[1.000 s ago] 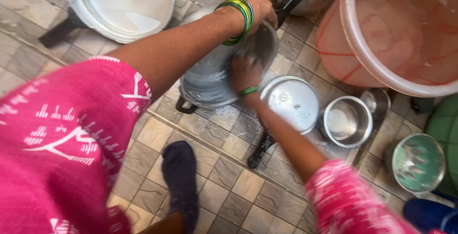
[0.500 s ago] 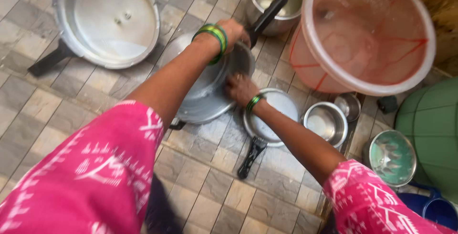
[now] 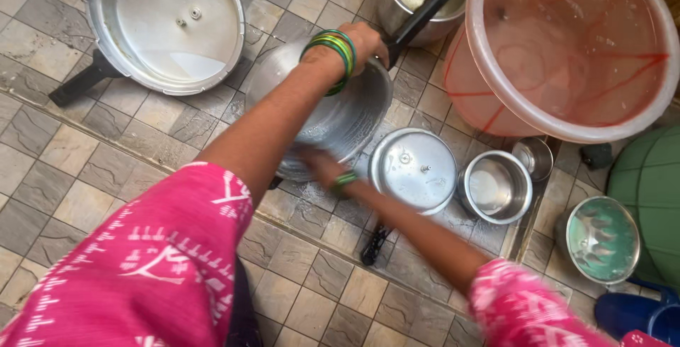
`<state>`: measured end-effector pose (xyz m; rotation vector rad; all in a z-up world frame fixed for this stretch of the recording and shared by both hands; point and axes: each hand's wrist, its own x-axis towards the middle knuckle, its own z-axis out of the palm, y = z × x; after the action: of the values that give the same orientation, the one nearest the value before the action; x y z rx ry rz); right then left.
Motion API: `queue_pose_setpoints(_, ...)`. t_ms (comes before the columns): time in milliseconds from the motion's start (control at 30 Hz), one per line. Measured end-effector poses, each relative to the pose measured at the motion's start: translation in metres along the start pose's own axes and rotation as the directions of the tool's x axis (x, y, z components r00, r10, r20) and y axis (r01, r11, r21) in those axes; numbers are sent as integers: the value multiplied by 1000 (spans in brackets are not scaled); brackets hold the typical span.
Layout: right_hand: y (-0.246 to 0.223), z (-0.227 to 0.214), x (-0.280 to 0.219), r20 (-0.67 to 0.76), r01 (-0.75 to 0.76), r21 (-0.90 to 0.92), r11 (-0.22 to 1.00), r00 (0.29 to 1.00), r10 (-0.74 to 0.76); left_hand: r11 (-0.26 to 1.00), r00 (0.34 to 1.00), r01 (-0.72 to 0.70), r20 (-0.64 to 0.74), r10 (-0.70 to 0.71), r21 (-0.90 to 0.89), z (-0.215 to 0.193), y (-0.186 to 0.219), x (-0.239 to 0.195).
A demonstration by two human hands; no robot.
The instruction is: The person scrubs the interior and exterior of a pressure cooker pot and its lid using a metal scrubber and water from a nearby bucket. The person rinses the items and places them on the tiled floor.
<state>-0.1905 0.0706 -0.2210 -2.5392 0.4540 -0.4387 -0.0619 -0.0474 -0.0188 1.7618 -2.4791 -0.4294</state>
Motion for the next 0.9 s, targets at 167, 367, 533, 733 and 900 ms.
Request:
queue_pose_setpoints(167, 21, -44, -23, -76, -263, -597, 758, 959, 273, 999, 998, 36, 43, -36, -8, 3, -18, -5)
queue_pose_setpoints(367, -121, 97, 32, -270, -399, 540, 741, 752, 602, 999, 999, -36, -15, 36, -35, 5, -19, 9)
queue_pose_setpoints(533, -95, 16, -6, -6, -360, 126, 924, 932, 364, 993, 991, 103, 96, -98, -52, -9, -33, 9)
queue_pose_setpoints(733, -96, -52, -25, 52, -254, -17, 967, 966, 254, 999, 999, -32, -1, 32, -41, -5, -62, 0)
queue_pose_setpoints(900, -170, -19, 47, -226, -377, 359, 854, 852, 472, 998, 997, 18, 82, -13, -61, 2, -51, 28)
